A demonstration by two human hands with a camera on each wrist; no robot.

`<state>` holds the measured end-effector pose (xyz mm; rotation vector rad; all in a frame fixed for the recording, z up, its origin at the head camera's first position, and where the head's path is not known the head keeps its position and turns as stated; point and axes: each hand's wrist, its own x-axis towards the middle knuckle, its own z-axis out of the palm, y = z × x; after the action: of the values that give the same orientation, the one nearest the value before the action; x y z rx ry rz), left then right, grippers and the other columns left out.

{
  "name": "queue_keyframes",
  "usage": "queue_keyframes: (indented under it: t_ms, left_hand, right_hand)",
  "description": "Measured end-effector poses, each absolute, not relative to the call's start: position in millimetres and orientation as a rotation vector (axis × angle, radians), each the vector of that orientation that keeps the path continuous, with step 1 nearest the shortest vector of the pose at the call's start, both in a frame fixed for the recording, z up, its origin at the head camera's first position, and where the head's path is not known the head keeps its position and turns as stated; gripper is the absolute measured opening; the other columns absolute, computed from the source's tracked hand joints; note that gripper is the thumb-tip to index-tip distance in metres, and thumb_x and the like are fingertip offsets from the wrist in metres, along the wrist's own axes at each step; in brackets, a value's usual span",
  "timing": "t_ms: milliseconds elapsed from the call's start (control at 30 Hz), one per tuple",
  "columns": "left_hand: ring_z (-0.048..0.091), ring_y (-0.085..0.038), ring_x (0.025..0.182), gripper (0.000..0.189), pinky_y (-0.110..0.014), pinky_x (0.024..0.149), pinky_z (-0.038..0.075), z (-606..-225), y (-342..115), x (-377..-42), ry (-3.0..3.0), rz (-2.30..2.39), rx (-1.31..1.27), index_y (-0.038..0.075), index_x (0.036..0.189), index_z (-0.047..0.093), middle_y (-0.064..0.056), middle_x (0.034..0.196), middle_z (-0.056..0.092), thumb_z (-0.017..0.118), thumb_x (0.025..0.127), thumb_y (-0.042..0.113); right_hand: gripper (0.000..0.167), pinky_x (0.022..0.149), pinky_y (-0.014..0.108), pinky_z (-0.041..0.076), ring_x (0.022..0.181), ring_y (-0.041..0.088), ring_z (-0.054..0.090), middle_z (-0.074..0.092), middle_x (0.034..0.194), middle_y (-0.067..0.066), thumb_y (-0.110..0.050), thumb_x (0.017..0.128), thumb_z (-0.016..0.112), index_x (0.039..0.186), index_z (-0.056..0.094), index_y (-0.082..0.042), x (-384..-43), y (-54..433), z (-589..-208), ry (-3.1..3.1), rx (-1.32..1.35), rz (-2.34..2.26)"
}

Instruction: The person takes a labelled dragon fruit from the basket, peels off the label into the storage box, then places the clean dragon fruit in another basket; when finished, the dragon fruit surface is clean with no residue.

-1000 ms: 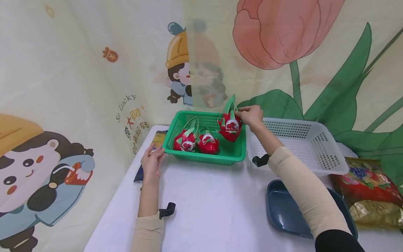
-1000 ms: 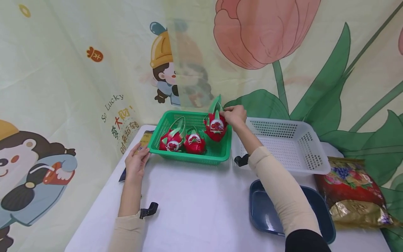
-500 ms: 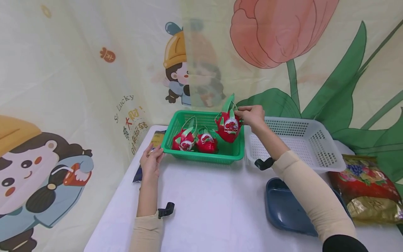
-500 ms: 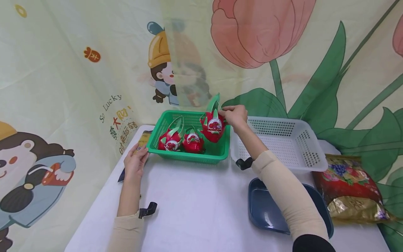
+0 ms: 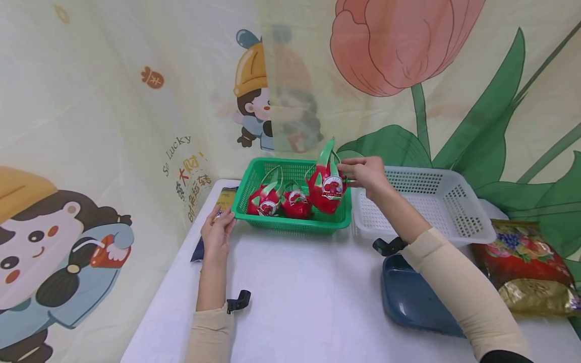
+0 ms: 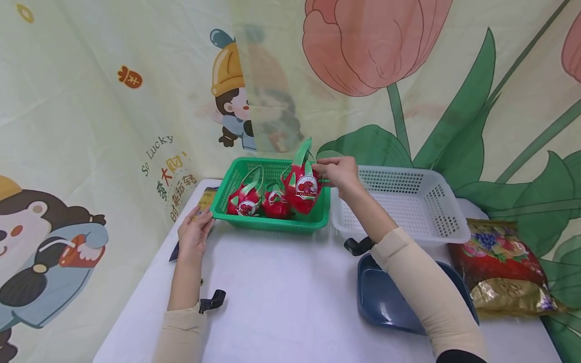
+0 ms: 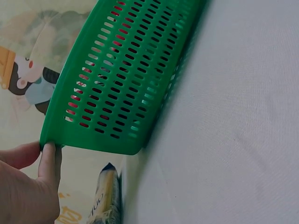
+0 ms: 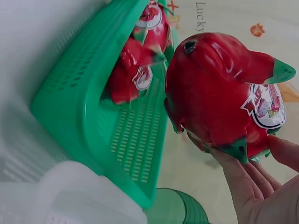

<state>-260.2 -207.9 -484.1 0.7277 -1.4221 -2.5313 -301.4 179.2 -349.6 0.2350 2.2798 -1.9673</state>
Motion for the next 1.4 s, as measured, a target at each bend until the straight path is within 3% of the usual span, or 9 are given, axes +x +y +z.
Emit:
queue_keyframes:
  t_ms: [300, 533, 733, 1033, 1400]
  left_hand:
    - [0.071, -0.015, 0.112, 0.071, -0.029, 0.102, 0.055, -483, -208, -260, -1.406, -2.555, 0.743, 0.013, 0.16, 0.041, -0.011, 0.138, 0.063, 0.065, 0.097, -0.009]
    - [0.073, -0.013, 0.105, 0.068, -0.029, 0.102, 0.055, -483, -209, -261, -1.386, -2.544, 0.71, 0.008, 0.158, 0.042, -0.01, 0.13, 0.065, 0.064, 0.097, -0.01]
    - [0.071, -0.013, 0.109, 0.065, -0.026, 0.099, 0.056, -481, -208, -262, -1.411, -2.539, 0.682, 0.006, 0.157, 0.044, -0.016, 0.145, 0.06, 0.064, 0.098, -0.008]
    - [0.064, -0.018, 0.126, 0.06, -0.029, 0.105, 0.053, -481, -208, -262, -1.409, -2.555, 0.649, 0.003, 0.155, 0.047, -0.017, 0.152, 0.055, 0.064, 0.098, -0.008]
    - [0.06, -0.021, 0.134, 0.056, -0.028, 0.105, 0.053, -483, -208, -260, -1.451, -2.558, 0.642, 0.001, 0.153, 0.05, -0.016, 0.152, 0.055, 0.065, 0.099, -0.005]
  right_hand:
    - [0.047, 0.095, 0.04, 0.061, 0.108, 0.026, 0.072, 0.065, 0.136, 0.018, -0.027, 0.101, 0.072, 0.139, 0.065, 0.0, -275, 182, -353, 2.245, 0.192, -1.951]
    - [0.048, 0.093, 0.04, 0.062, 0.101, 0.022, 0.074, 0.067, 0.131, 0.019, -0.029, 0.1, 0.073, 0.138, 0.066, 0.0, -255, 183, -363, 2.252, 0.177, -1.954]
    - [0.051, 0.089, 0.037, 0.063, 0.101, 0.021, 0.073, 0.067, 0.132, 0.021, -0.028, 0.1, 0.073, 0.141, 0.063, 0.001, -235, 185, -371, 2.251, 0.177, -1.955]
    - [0.051, 0.085, 0.035, 0.064, 0.094, 0.02, 0.075, 0.076, 0.113, 0.012, -0.028, 0.097, 0.076, 0.137, 0.065, 0.003, -204, 179, -382, 2.249, 0.179, -1.989]
    - [0.049, 0.084, 0.037, 0.064, 0.098, 0.023, 0.075, 0.074, 0.121, 0.018, -0.026, 0.098, 0.076, 0.136, 0.066, 0.004, -168, 169, -409, 2.268, 0.172, -1.993]
